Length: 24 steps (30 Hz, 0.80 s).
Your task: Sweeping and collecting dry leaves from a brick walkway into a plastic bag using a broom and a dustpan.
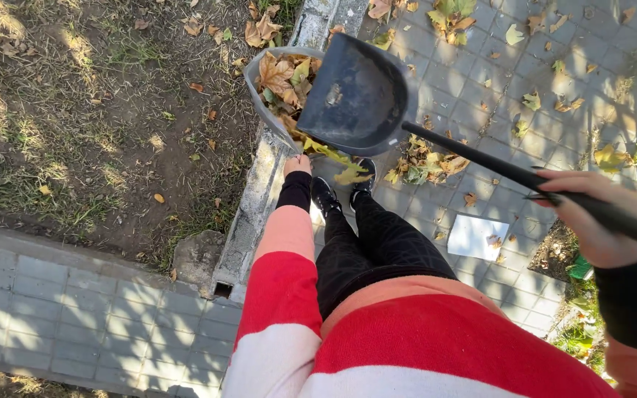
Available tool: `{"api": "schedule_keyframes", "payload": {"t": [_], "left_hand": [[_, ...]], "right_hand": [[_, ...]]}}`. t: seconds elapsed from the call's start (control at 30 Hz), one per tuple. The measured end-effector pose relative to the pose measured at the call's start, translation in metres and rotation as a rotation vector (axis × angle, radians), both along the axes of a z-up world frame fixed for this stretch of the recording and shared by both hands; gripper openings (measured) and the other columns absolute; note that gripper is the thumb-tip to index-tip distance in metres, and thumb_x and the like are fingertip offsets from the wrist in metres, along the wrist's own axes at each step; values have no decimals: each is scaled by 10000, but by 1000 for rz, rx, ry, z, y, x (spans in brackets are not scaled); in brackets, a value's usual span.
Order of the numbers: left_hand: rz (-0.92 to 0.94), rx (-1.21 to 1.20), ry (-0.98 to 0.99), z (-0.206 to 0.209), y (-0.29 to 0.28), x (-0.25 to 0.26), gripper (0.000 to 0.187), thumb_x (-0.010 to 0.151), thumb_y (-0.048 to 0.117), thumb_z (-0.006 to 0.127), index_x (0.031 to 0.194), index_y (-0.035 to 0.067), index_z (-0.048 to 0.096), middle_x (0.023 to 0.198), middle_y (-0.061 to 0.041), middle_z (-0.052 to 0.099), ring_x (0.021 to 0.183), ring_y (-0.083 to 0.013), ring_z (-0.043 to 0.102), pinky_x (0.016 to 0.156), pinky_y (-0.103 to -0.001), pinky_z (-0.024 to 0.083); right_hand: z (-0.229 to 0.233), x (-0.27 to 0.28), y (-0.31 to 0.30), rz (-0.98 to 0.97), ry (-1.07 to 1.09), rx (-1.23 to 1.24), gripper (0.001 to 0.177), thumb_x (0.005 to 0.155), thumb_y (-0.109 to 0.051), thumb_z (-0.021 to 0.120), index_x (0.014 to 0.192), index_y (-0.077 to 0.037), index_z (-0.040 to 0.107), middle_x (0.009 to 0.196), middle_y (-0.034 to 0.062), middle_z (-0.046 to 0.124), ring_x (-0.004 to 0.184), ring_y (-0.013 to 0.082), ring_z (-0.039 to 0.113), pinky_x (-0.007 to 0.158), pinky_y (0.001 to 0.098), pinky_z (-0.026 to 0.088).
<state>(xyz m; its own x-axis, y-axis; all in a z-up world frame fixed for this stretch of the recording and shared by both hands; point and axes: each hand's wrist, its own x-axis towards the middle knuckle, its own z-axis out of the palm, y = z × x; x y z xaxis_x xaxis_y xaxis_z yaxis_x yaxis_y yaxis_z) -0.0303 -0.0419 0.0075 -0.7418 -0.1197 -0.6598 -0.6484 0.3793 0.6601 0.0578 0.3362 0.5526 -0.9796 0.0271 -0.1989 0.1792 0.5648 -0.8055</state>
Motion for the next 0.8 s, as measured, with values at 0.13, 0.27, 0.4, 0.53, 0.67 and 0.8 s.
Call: {"api": "schedule_keyframes", "payload": {"t": [0.13,0.27,0.4,0.53,0.67,0.8], "left_hand": [[88,49,-37,-2,-2,4,405,939,283,551,841,-50,760,780,-133,776,709,-234,719,734,-372,549],[253,306,1,-17,-5,2,369,912,231,534,837,-70,733,835,-108,793,683,-214,740,666,-347,612],[369,451,-37,-13,-10,-2,380,955,265,529,941,-39,758,881,-117,800,624,-155,674,550,-279,507],[549,542,-212,-12,-6,-9,370,952,278,532,1060,-32,701,992,-73,810,571,-125,625,466,-283,436],[515,547,-182,-2,-1,-16,397,930,271,532,1069,-43,731,992,-102,819,483,-150,512,457,-282,433],[530,528,-188,2,-2,-19,417,924,310,511,1111,20,745,1007,-49,804,483,-108,496,470,-262,442]], "right_hand": [[-11,-20,-54,114,59,157,195,925,12,677,1117,4,706,1203,147,732,991,209,738,916,269,576],[-13,-18,-77,109,-75,250,241,837,4,707,1071,-29,752,1240,140,762,680,158,732,630,251,558],[5,-23,-65,197,155,288,238,859,-9,714,1094,-45,730,1264,154,731,934,181,746,755,263,575],[40,-23,-24,246,189,303,275,920,28,657,1174,-71,696,1347,177,684,1068,221,730,918,283,571],[-26,51,136,183,138,389,181,1018,88,595,1145,-38,625,1448,194,588,1179,247,654,1010,272,558],[-65,79,203,214,152,387,192,972,88,604,1104,-50,623,1430,205,596,1179,261,656,1012,292,558]]}}
